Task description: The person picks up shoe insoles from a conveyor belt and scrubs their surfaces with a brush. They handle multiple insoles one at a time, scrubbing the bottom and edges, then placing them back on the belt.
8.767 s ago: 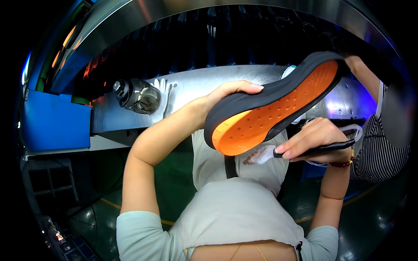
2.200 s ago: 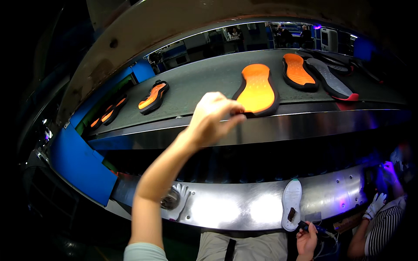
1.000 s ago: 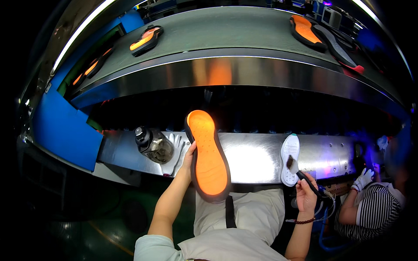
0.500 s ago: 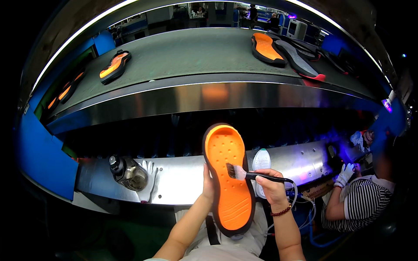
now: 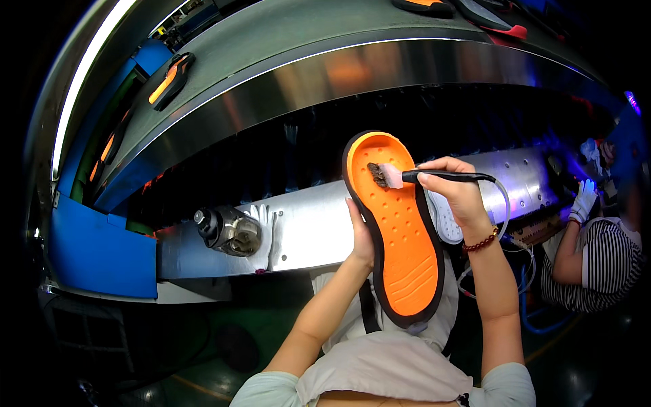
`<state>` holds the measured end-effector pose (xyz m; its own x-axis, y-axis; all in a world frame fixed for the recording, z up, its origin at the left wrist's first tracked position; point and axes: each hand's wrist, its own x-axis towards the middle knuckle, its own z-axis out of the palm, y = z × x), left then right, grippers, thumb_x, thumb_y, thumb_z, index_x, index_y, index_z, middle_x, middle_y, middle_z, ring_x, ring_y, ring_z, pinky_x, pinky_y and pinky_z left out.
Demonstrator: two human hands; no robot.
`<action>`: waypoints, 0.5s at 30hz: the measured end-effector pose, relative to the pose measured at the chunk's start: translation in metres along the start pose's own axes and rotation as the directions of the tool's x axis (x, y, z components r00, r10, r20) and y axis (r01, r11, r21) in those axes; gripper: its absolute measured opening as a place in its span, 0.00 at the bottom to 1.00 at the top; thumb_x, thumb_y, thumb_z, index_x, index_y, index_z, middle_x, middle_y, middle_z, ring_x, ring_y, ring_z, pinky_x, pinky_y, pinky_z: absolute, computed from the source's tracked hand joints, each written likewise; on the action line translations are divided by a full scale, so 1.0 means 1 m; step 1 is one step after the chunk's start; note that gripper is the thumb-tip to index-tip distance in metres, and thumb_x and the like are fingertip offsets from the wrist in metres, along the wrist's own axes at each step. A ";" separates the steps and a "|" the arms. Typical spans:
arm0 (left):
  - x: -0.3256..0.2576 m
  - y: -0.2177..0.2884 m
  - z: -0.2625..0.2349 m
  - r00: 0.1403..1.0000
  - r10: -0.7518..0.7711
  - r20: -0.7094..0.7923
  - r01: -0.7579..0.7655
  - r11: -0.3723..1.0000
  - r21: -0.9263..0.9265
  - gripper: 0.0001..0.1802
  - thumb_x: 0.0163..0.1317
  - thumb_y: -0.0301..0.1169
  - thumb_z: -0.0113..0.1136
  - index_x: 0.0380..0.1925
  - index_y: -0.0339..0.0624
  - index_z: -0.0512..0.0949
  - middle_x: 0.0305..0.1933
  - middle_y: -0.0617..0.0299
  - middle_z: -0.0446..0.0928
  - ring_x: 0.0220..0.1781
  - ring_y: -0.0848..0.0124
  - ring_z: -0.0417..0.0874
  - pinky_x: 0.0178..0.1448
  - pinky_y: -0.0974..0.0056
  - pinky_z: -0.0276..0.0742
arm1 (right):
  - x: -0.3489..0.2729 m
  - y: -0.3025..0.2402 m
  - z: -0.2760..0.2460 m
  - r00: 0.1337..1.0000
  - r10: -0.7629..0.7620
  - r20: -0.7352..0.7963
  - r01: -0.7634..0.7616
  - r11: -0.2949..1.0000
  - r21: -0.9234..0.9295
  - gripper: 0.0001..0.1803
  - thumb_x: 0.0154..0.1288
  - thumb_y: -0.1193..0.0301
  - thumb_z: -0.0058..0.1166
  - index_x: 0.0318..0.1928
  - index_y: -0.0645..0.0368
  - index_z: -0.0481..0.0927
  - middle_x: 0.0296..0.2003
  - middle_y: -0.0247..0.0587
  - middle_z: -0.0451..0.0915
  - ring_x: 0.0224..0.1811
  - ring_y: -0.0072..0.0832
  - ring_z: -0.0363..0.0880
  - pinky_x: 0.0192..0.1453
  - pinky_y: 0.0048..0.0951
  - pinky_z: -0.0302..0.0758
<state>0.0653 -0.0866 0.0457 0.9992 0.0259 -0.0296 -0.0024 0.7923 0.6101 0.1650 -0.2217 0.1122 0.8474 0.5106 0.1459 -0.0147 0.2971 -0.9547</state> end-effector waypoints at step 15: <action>-0.002 0.037 -0.028 0.973 0.139 -0.182 -0.128 0.989 0.074 0.45 0.56 0.69 0.21 0.55 0.43 0.64 0.52 0.58 0.71 0.52 0.67 0.73 0.56 0.63 0.70 | -0.085 0.011 0.006 0.884 0.045 0.466 0.223 0.834 -0.504 0.08 0.44 0.77 0.61 0.29 0.59 0.81 0.28 0.37 0.79 0.32 0.27 0.77 0.37 0.26 0.72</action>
<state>0.0622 -0.0404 0.0461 0.9651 0.2467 -0.0883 -0.1270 0.7350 0.6660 0.0899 -0.2571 0.0904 0.5011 0.8403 0.2070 0.4446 -0.0447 -0.8946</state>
